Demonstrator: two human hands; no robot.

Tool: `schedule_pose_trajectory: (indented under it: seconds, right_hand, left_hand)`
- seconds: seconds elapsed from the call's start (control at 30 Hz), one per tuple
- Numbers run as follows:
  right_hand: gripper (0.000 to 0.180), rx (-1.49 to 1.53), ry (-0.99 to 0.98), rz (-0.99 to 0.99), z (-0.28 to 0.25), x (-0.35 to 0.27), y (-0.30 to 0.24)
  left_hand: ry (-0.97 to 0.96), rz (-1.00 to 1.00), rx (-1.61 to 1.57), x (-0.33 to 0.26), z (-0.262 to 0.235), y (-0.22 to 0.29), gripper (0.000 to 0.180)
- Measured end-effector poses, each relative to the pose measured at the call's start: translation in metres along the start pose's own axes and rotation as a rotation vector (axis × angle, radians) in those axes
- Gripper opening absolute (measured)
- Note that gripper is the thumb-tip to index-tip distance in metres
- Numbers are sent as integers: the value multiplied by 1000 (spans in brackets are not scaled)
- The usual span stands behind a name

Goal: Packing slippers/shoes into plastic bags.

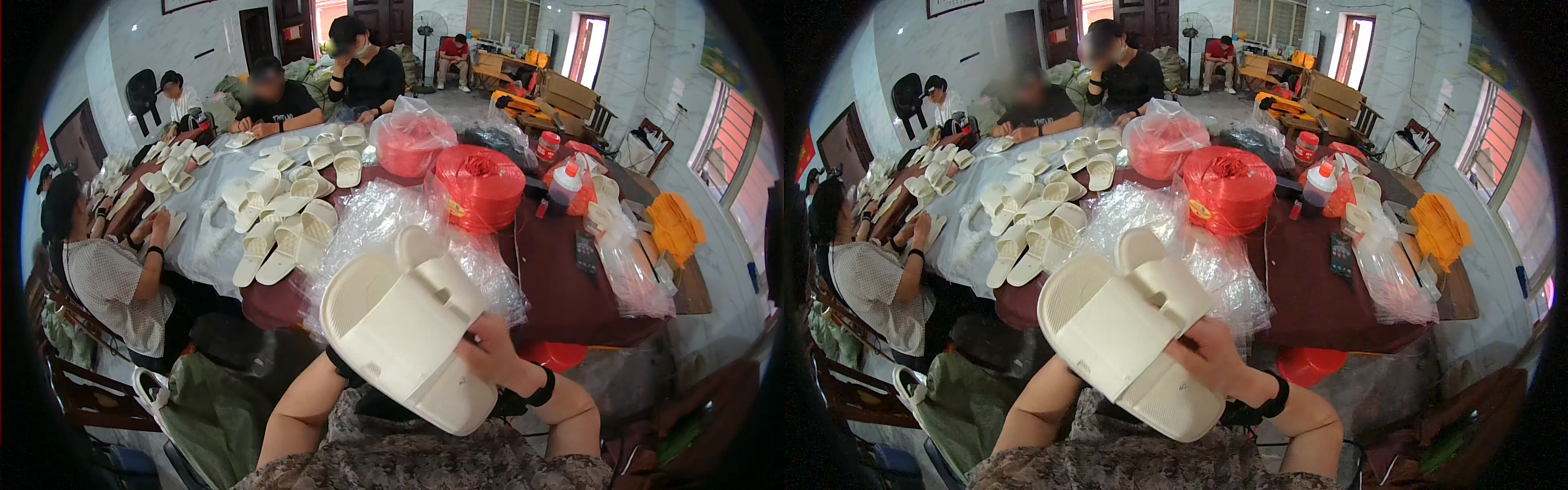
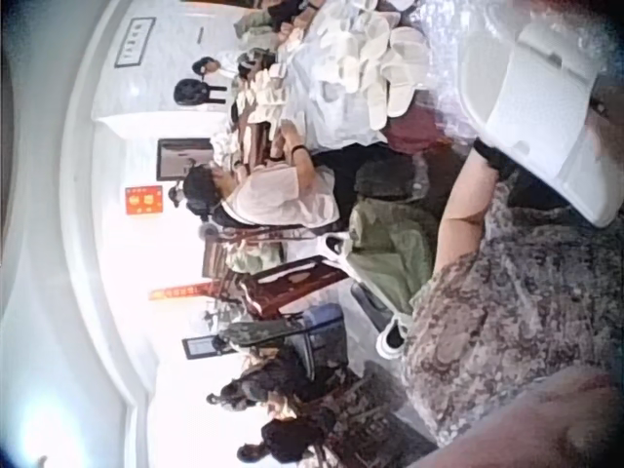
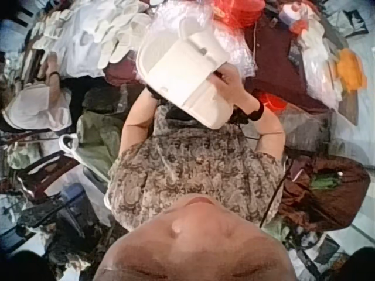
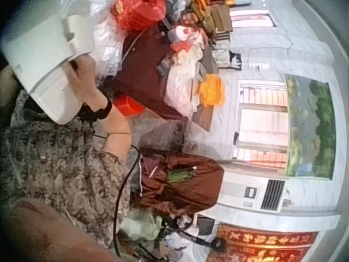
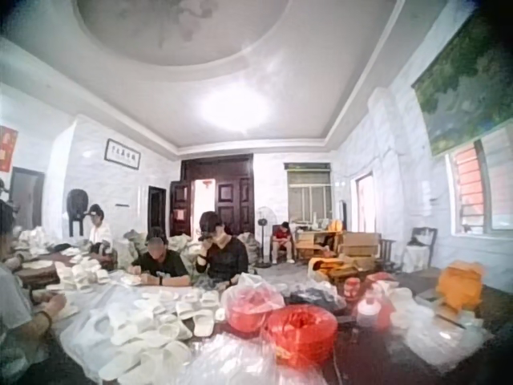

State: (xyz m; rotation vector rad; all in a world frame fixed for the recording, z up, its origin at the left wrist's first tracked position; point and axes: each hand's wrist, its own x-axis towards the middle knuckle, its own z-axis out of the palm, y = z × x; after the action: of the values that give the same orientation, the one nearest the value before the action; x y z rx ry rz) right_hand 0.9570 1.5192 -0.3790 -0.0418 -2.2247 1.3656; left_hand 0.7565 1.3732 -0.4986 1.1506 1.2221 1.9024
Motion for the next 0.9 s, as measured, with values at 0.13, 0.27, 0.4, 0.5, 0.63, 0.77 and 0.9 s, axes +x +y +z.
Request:
schedule_pose_trajectory:
  seconds: [0.13, 0.27, 0.4, 0.5, 0.63, 0.77, 0.9]
  right_hand:
    - [23, 22, -141, -16, 26, -11, 7]
    - [25, 45, -207, -68, 38, -11, 9]
    - [24, -6, -81, -200, 41, 4, 10]
    - [26, -156, -9, 84, 21, 9, 23]
    - [32, -368, 156, 219, -6, 3, 54]
    - [36, -386, 237, 209, -23, -11, 65]
    - [32, -370, 86, 107, -27, -25, 57]
  left_hand:
    - [-51, 20, 214, 20, -7, -2, 36]
    - [-109, 40, 429, 27, 4, -6, 34]
    - [-175, 61, 645, 27, -6, -3, 32]
    - [-225, 75, 806, 39, -4, -5, 31]
    - [-297, 102, 1015, 58, -18, 6, 30]
    - [-296, 105, 1071, 61, -19, 9, 27]
    - [-169, -210, 736, 68, -13, 31, 31]
